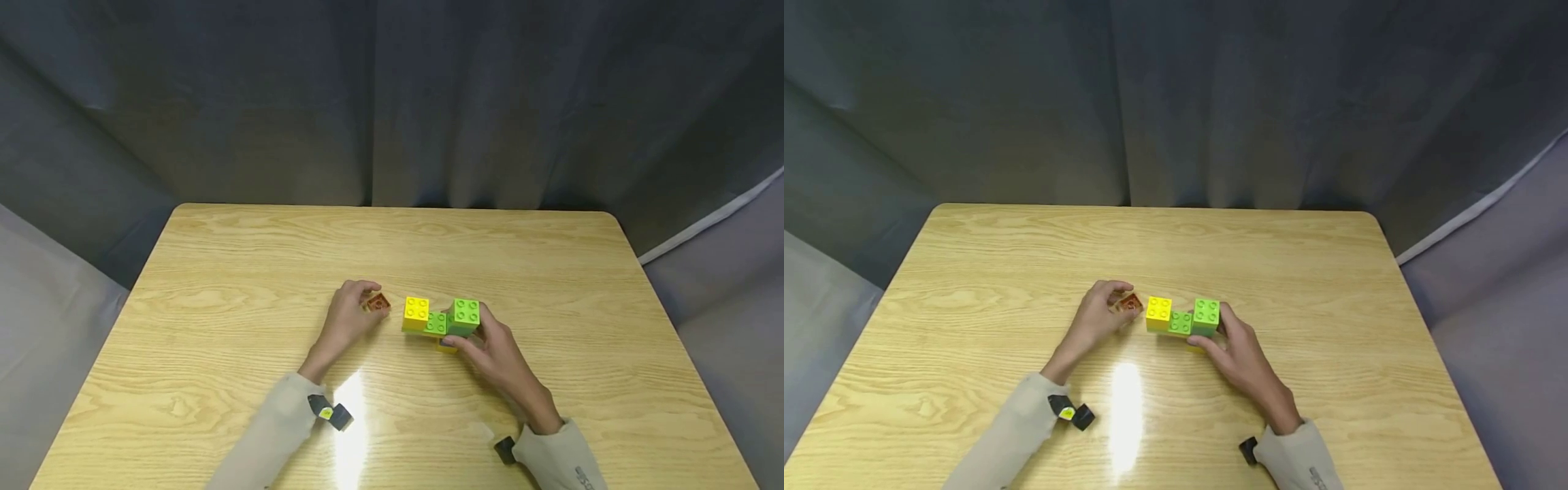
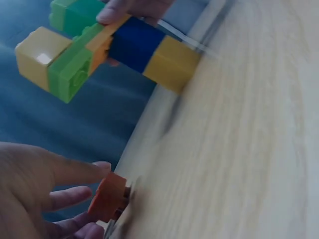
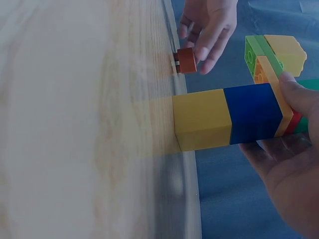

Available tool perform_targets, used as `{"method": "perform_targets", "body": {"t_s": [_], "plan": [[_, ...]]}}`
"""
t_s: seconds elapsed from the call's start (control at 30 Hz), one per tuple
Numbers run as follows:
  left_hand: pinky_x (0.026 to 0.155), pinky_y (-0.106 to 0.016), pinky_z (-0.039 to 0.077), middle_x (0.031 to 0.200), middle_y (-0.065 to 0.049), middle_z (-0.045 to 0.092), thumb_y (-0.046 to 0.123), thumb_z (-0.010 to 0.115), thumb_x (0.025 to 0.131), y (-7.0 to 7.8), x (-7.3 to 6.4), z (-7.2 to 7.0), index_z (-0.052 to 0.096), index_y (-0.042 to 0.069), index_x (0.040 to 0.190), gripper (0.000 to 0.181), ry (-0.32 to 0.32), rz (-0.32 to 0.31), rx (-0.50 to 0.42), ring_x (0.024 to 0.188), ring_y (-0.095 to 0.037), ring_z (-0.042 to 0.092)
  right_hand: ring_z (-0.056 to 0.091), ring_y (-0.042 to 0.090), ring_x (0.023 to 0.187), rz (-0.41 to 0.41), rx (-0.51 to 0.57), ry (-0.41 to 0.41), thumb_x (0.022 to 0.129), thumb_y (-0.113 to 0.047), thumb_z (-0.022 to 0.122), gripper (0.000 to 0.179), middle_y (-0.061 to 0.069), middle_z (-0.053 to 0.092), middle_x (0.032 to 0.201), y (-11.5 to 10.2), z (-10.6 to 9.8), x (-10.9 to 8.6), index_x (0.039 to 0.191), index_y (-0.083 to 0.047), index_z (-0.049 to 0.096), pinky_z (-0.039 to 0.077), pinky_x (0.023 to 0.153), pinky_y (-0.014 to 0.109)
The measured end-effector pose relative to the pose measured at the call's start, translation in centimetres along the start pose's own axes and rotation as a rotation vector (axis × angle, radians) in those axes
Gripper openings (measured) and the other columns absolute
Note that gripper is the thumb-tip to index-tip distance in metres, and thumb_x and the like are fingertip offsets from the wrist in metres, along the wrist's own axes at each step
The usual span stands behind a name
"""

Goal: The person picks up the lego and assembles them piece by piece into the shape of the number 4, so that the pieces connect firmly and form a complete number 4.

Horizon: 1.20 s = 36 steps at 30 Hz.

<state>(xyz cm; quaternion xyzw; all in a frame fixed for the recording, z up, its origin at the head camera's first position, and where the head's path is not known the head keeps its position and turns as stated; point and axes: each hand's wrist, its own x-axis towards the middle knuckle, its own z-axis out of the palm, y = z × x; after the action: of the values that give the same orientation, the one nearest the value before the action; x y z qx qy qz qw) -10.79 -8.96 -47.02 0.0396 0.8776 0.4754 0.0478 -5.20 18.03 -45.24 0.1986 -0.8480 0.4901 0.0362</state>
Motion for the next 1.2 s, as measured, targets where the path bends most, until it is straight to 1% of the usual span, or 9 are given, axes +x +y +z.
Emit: {"method": "perform_targets", "body": {"t_s": [0.17,0.37,0.57,0.67,0.77,0.9,1.0,1.1,1.2], "plan": [[0.090,-0.044,0.050,0.118,-0.016,0.064,0.011,0.086,0.087,0.2,0.0,0.6,0.070,0.002,0.126,0.044,0.001,0.029,0.094,0.106,-0.031,0.058,0.066,0.025,0.117,-0.010,0.004,-0.001,0.087,0.005,0.079,0.051,0.015,0.067,0.125,0.0,0.0,-0.1,0.131,0.002,0.052,0.052,0.099,0.023],[0.091,-0.043,0.052,0.116,-0.014,0.066,0.009,0.085,0.088,0.1,-0.1,0.8,0.069,0.001,0.126,0.042,0.010,0.055,0.108,0.105,-0.029,0.061,0.064,0.021,0.118,0.013,0.015,-0.012,0.088,0.004,0.080,0.052,0.014,0.066,0.127,-0.1,0.0,-0.1,0.131,0.002,0.052,0.051,0.099,0.020],[0.075,-0.036,0.050,0.108,-0.012,0.065,0.015,0.078,0.096,0.1,-0.1,0.4,0.067,0.005,0.132,0.039,0.029,0.084,0.070,0.090,-0.024,0.059,0.065,0.024,0.118,0.026,0.016,-0.017,0.088,0.003,0.080,0.054,0.014,0.066,0.128,-0.2,-0.1,0.0,0.133,0.002,0.051,0.051,0.099,0.020],[0.074,-0.035,0.051,0.112,-0.013,0.062,0.018,0.072,0.100,0.1,-0.1,0.2,0.067,0.008,0.136,0.038,0.031,0.108,0.006,0.089,-0.022,0.058,0.065,0.024,0.118,0.028,0.015,-0.018,0.088,0.003,0.080,0.055,0.015,0.066,0.128,-0.2,-0.1,0.0,0.134,0.002,0.050,0.050,0.098,0.018],[0.083,-0.035,0.056,0.119,-0.015,0.059,0.017,0.068,0.103,0.5,-0.1,0.1,0.064,0.008,0.140,0.039,0.028,0.121,-0.084,0.096,-0.024,0.063,0.065,0.024,0.118,0.028,0.011,-0.016,0.088,0.003,0.080,0.055,0.014,0.066,0.127,-0.2,-0.1,-0.1,0.134,0.002,0.050,0.051,0.098,0.019],[0.093,-0.035,0.058,0.121,-0.017,0.054,0.012,0.065,0.104,1.3,-0.3,0.0,0.063,0.003,0.140,0.037,0.029,0.117,-0.233,0.106,-0.030,0.066,0.065,0.024,0.118,0.029,0.008,-0.015,0.088,0.003,0.080,0.055,0.014,0.066,0.127,-0.2,-0.1,-0.1,0.134,0.002,0.050,0.054,0.099,0.030],[0.093,-0.036,0.059,0.122,-0.017,0.055,0.009,0.067,0.102,2.0,-0.5,-0.2,0.064,0.000,0.134,0.033,0.036,0.118,-0.357,0.108,-0.032,0.067,0.065,0.026,0.118,0.033,0.012,-0.017,0.088,0.003,0.080,0.055,0.015,0.066,0.127,-0.2,-0.1,-0.1,0.134,0.002,0.050,0.055,0.099,0.039],[0.092,-0.041,0.059,0.124,-0.018,0.059,0.005,0.069,0.100,2.7,-0.7,-0.6,0.061,-0.004,0.130,0.032,0.029,0.146,-0.500,0.107,-0.030,0.069,0.065,0.028,0.118,0.040,0.018,-0.020,0.088,0.003,0.080,0.054,0.015,0.066,0.128,-0.3,-0.2,0.0,0.134,0.002,0.050,0.054,0.099,0.042],[0.093,-0.041,0.059,0.124,-0.019,0.060,0.002,0.069,0.100,3.3,-1.1,-0.9,0.057,-0.007,0.127,0.031,0.019,0.207,-0.621,0.106,-0.027,0.069,0.064,0.029,0.119,0.045,0.022,-0.023,0.088,0.003,0.079,0.054,0.016,0.065,0.128,-0.3,-0.2,0.0,0.134,0.002,0.050,0.054,0.099,0.043]]}}
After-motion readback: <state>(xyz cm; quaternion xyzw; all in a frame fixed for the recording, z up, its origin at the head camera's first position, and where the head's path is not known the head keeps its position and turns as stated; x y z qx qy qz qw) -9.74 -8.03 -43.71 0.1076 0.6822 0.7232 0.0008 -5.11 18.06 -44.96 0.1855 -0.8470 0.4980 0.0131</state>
